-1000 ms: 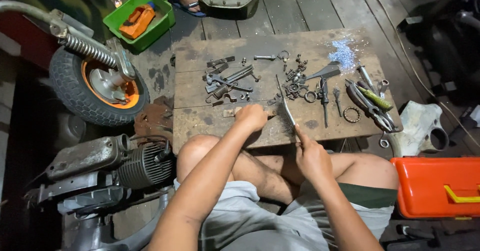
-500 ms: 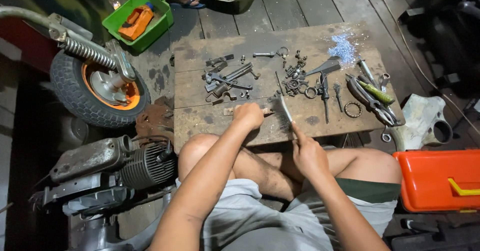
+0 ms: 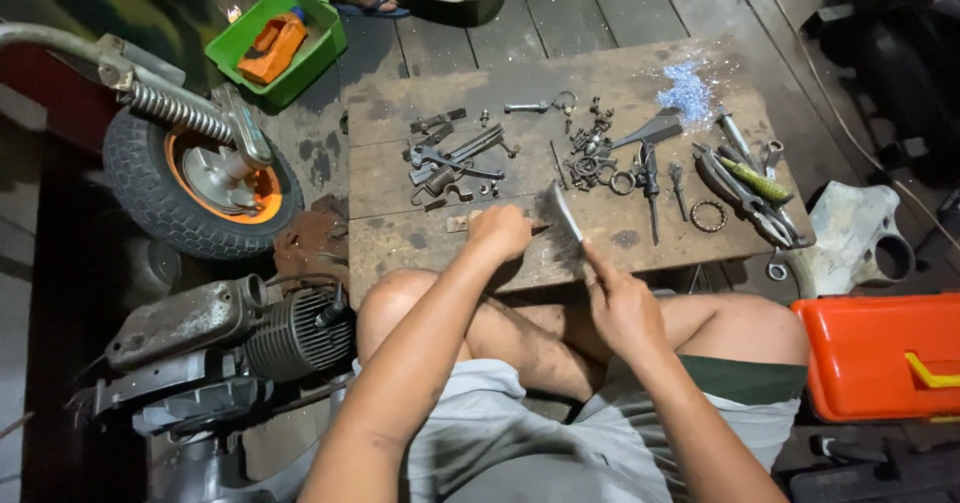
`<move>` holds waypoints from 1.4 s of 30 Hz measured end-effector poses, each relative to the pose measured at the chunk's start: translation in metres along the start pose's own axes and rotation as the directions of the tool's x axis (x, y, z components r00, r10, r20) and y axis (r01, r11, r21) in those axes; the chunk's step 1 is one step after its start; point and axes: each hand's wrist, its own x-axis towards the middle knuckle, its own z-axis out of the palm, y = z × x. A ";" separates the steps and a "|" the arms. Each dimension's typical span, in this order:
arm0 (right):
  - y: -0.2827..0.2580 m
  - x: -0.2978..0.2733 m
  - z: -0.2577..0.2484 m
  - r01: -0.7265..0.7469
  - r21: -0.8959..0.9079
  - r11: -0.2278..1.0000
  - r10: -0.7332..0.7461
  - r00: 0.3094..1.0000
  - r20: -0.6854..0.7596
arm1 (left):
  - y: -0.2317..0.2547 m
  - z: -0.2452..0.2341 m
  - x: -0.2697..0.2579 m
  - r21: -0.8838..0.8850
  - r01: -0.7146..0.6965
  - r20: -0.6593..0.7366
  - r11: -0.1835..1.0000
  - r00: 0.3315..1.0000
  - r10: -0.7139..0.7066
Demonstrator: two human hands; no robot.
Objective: The person sits on the floor and uses a wire brush to scrub a small metal part on a wooden table. They pick up the part, scrub it, and place it back down among other scattered metal components and tools.
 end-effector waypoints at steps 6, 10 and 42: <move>0.024 0.012 0.011 -0.038 -0.045 0.998 0.037 0.999 -0.025 | -0.010 0.018 0.021 0.026 0.001 0.000 1.000 1.000 -0.001; 0.017 0.008 0.014 0.013 0.069 0.998 -0.010 0.999 -0.042 | -0.010 0.014 0.019 0.029 0.006 0.000 1.000 1.000 -0.006; 0.019 -0.001 0.012 0.053 0.018 0.998 -0.051 0.994 -0.100 | -0.004 0.005 0.009 0.041 -0.033 -0.018 0.999 0.999 0.034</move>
